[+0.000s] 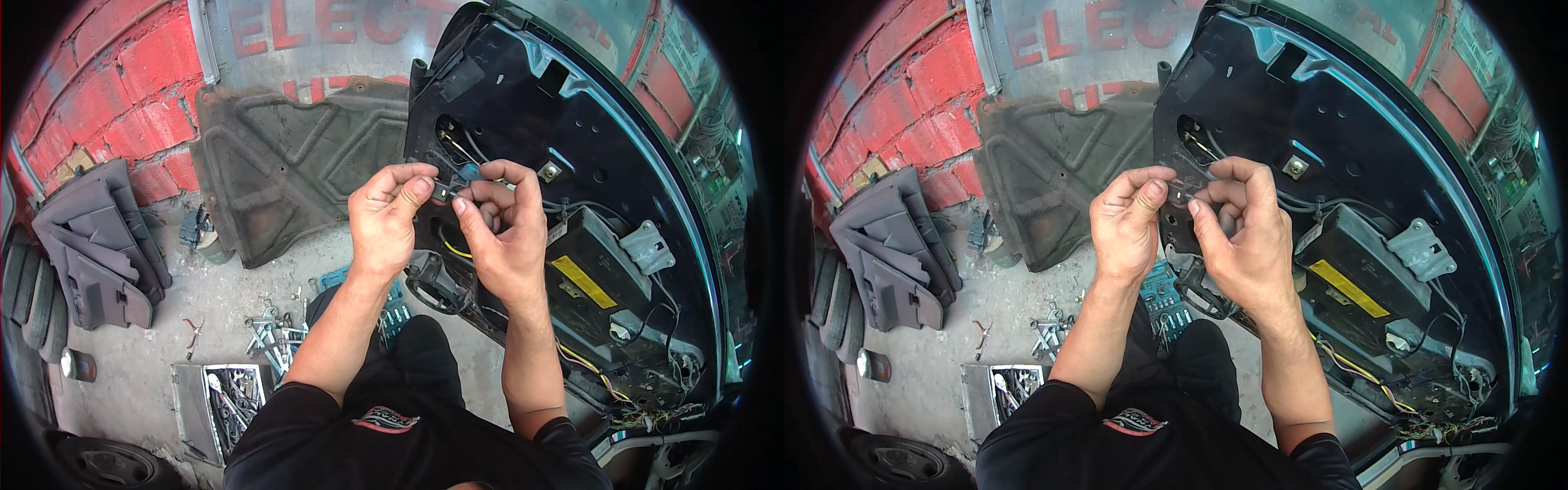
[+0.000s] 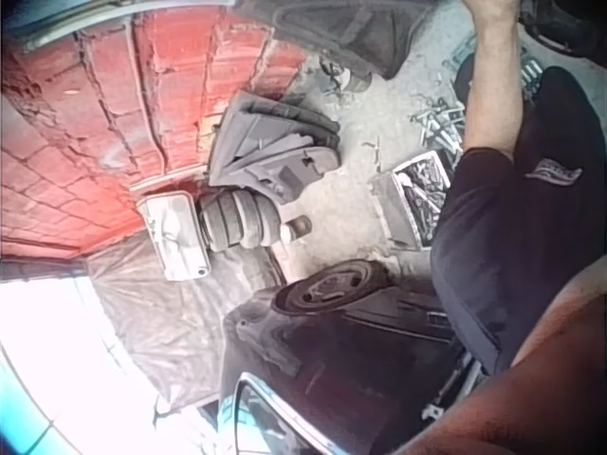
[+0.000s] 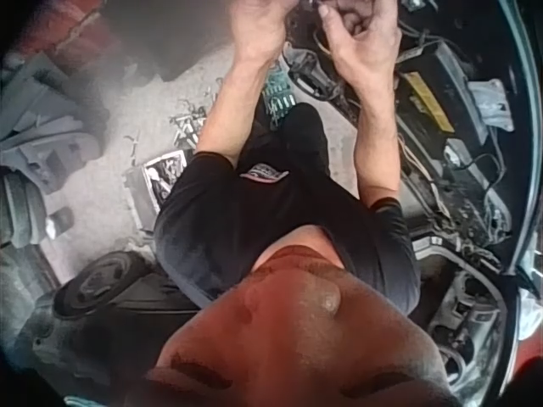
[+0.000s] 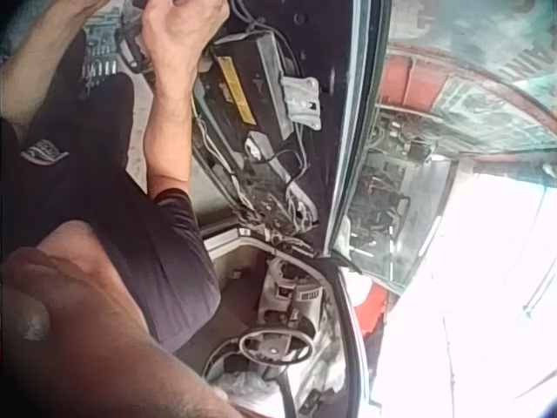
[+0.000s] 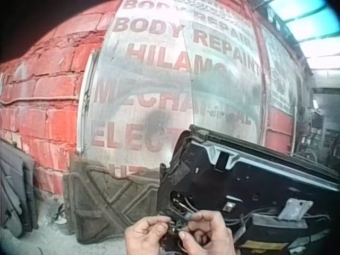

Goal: Repairing the electrical components inside a car door.

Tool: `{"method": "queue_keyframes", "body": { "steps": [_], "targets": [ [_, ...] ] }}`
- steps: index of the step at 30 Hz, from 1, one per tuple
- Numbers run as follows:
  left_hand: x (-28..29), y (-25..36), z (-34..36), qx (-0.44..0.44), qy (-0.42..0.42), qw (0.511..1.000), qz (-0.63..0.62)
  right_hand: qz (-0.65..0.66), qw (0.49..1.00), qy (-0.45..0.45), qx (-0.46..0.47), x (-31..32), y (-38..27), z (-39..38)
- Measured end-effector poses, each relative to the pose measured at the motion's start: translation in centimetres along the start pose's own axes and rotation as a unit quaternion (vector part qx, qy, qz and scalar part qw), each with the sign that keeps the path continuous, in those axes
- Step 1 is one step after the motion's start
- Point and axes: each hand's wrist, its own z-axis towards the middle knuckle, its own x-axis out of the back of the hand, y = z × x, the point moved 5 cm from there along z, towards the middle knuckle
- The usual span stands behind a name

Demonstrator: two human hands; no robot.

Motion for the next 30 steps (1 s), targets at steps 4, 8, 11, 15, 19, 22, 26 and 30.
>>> {"method": "queue_keyframes", "body": {
  "steps": [4,8,11,15,19,22,26,30],
  "targets": [
    [0.2,0.0,0.4,-0.020,0.004,1.000,0.001,0.054,0.998,0.031,-0.012,-0.2,0.2,-0.1],
    [1.0,-0.4,0.4,0.020,-0.024,0.999,-0.039,-0.071,0.997,0.017,0.028,0.0,0.1,-0.3],
    [0.2,0.1,0.2,0.025,-0.047,0.997,-0.053,-0.130,0.973,0.042,0.186,-0.1,-0.9,-0.4],
    [0.2,0.4,0.2,0.009,-0.094,0.995,0.035,-0.147,0.963,0.035,0.225,0.1,-0.8,-0.8],
    [-0.3,1.0,0.0,0.006,-0.090,0.989,0.119,-0.157,0.963,0.039,0.213,0.0,-0.5,-0.6],
    [-0.8,1.2,-0.1,-0.032,-0.108,0.988,0.108,-0.157,0.959,0.058,0.230,-0.3,-0.4,-0.9],
    [-0.9,1.3,-0.3,-0.061,-0.119,0.980,0.147,-0.143,0.967,0.062,0.199,-0.2,-0.2,-0.9],
    [-1.8,2.2,-1.0,-0.056,-0.099,0.991,0.076,-0.100,0.983,0.054,0.146,0.1,-0.1,-1.1]
  ]
}}
